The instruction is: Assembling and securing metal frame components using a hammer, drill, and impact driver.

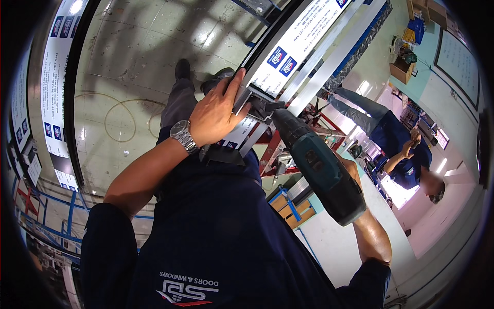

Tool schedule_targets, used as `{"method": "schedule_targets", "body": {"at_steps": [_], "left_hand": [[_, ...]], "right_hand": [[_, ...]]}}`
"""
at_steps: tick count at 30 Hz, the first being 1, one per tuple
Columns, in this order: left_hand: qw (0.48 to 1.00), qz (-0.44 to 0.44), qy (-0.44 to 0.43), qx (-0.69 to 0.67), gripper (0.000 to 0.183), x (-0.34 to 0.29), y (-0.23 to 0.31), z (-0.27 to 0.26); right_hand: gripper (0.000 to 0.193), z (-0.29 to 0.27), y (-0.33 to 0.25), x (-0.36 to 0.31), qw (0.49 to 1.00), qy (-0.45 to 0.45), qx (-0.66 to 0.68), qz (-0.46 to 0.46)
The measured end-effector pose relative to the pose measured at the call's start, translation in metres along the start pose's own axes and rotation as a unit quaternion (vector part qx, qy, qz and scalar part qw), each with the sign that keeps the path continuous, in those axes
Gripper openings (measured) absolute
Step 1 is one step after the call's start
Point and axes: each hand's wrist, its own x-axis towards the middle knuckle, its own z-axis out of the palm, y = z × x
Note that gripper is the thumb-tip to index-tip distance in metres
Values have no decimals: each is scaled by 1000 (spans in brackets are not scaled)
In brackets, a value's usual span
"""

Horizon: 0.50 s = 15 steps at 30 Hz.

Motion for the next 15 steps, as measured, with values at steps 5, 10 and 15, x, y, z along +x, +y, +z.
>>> {"method": "schedule_targets", "body": {"at_steps": [5, 10, 15], "left_hand": [[999, 18, 26, 20, 78, 0, -8, 7], [999, 21, 29, 23, 78, 0, -5, 2], [1000, -11, -4, 28, 77, 1, -1, 0]], "right_hand": [[35, 3, -8, 4, 999, 18, 38, 12], [36, 0, -4, 5, 999, 32, 23, -28], [37, -7, -11, 6, 999, 18, 17, -26]]}}
